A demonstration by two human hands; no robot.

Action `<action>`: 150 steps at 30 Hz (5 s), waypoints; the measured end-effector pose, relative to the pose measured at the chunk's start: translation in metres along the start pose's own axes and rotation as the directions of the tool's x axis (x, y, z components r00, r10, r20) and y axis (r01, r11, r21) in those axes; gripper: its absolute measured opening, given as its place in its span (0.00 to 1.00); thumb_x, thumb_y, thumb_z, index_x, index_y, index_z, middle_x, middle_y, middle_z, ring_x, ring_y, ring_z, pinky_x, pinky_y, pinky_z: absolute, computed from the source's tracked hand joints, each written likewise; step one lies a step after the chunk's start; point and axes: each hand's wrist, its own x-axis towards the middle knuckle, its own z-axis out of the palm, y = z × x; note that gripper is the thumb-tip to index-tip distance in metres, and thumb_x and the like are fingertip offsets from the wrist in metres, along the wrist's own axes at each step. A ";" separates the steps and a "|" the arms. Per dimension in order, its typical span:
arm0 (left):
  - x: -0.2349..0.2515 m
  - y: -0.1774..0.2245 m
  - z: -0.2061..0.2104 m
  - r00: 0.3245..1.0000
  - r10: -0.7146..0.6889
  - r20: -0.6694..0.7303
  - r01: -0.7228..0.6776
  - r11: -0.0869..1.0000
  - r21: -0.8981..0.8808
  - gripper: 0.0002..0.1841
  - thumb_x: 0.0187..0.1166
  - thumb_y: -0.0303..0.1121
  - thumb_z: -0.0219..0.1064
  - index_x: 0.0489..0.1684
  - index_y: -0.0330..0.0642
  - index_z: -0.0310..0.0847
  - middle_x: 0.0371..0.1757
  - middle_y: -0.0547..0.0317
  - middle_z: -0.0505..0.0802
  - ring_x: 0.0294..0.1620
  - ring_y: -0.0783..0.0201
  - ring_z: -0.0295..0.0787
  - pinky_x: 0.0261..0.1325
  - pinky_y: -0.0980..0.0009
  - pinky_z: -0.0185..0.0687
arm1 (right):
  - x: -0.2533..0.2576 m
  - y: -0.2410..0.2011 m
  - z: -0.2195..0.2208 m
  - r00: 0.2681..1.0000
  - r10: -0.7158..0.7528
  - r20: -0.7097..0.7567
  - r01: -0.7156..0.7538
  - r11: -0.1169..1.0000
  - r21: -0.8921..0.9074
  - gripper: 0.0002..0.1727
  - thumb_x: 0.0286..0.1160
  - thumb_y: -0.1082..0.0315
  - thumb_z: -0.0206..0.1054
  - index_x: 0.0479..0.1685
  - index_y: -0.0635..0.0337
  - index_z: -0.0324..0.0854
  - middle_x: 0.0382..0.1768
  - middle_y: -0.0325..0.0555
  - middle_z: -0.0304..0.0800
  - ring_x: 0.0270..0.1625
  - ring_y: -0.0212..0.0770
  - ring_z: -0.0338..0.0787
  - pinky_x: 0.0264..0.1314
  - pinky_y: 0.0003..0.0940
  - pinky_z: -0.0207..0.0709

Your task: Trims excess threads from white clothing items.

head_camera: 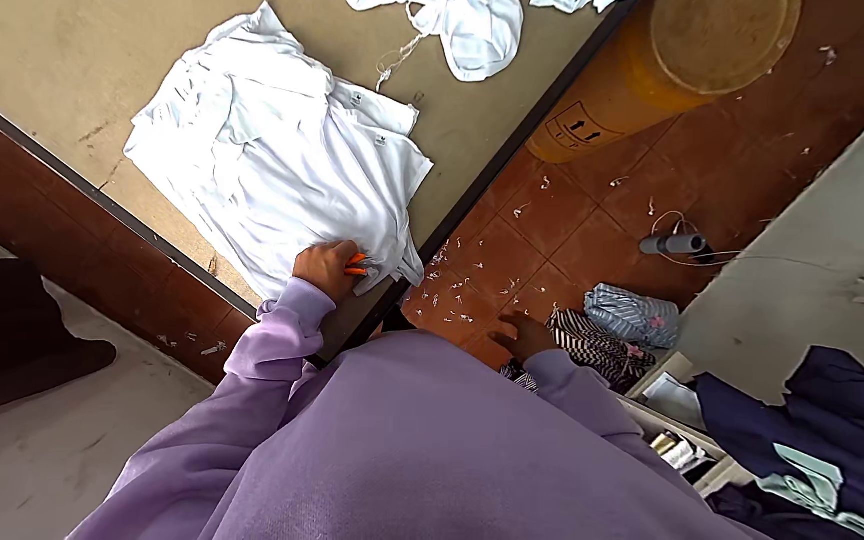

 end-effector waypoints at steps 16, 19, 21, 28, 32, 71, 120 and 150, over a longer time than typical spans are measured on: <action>-0.029 -0.020 -0.045 0.928 -0.052 -0.370 -0.256 0.633 -0.730 0.03 0.64 0.21 0.67 0.32 0.33 0.83 0.24 0.72 0.86 0.22 0.86 0.77 0.28 0.85 0.75 | 0.000 -0.195 -0.010 0.707 -0.610 -0.357 0.681 0.723 0.116 0.33 0.76 0.64 0.72 0.73 0.80 0.68 0.42 0.67 0.89 0.39 0.66 0.91 0.43 0.66 0.83; -0.034 0.005 -0.055 0.915 0.255 -0.312 -0.403 0.623 -0.670 0.04 0.59 0.20 0.70 0.26 0.27 0.83 0.28 0.57 0.88 0.29 0.77 0.81 0.35 0.79 0.77 | 0.000 -0.203 -0.008 0.615 -0.658 -0.434 0.776 0.604 0.183 0.50 0.69 0.61 0.75 0.89 0.75 0.51 0.44 0.59 0.90 0.26 0.47 0.85 0.30 0.48 0.81; -0.033 0.031 -0.048 0.858 0.462 -0.226 -0.482 0.572 -0.664 0.06 0.57 0.21 0.73 0.27 0.24 0.86 0.30 0.47 0.90 0.34 0.65 0.86 0.39 0.69 0.81 | -0.008 -0.211 -0.014 0.554 -0.721 -0.416 0.833 0.468 0.296 0.38 0.68 0.68 0.70 0.83 0.73 0.66 0.50 0.61 0.92 0.41 0.43 0.93 0.48 0.45 0.87; -0.041 0.029 -0.035 0.893 0.450 -0.006 -0.347 0.681 -0.645 0.09 0.72 0.22 0.70 0.45 0.23 0.86 0.39 0.38 0.93 0.41 0.49 0.91 0.47 0.52 0.86 | -0.015 -0.153 -0.063 0.673 -0.711 0.204 0.713 0.697 0.073 0.08 0.72 0.73 0.71 0.34 0.72 0.90 0.34 0.63 0.91 0.43 0.60 0.92 0.52 0.63 0.81; -0.048 -0.007 -0.034 0.986 0.056 -0.154 -0.126 0.865 -0.486 0.10 0.73 0.23 0.71 0.48 0.24 0.87 0.40 0.37 0.93 0.41 0.45 0.93 0.49 0.46 0.87 | -0.010 -0.136 -0.073 0.845 -0.146 0.514 0.396 0.816 -0.421 0.23 0.82 0.58 0.69 0.68 0.66 0.84 0.64 0.69 0.87 0.70 0.69 0.84 0.75 0.68 0.69; -0.089 -0.015 -0.089 0.948 0.002 -0.319 -0.151 0.883 -0.444 0.20 0.78 0.45 0.70 0.45 0.31 0.85 0.30 0.55 0.88 0.29 0.67 0.83 0.35 0.67 0.80 | -0.034 -0.294 -0.067 0.175 -0.924 -0.339 0.914 0.025 0.405 0.22 0.72 0.76 0.68 0.66 0.75 0.82 0.68 0.58 0.86 0.62 0.32 0.89 0.63 0.23 0.84; -0.053 0.022 -0.026 0.562 0.505 -0.655 -0.384 0.861 0.334 0.10 0.81 0.27 0.60 0.31 0.39 0.86 0.39 0.46 0.94 0.30 0.52 0.87 0.34 0.60 0.79 | -0.015 -0.266 -0.094 0.284 -0.958 -0.038 0.959 0.284 0.018 0.28 0.61 0.79 0.66 0.68 0.66 0.82 0.55 0.60 0.92 0.49 0.57 0.94 0.50 0.58 0.85; -0.039 0.031 -0.052 0.742 0.187 -0.643 -0.581 0.658 -0.479 0.11 0.71 0.29 0.75 0.34 0.24 0.89 0.27 0.48 0.90 0.30 0.69 0.84 0.37 0.75 0.80 | -0.047 -0.277 -0.085 0.189 -0.797 -0.573 0.900 -0.093 0.425 0.09 0.84 0.61 0.67 0.44 0.49 0.92 0.61 0.30 0.84 0.66 0.26 0.82 0.69 0.24 0.79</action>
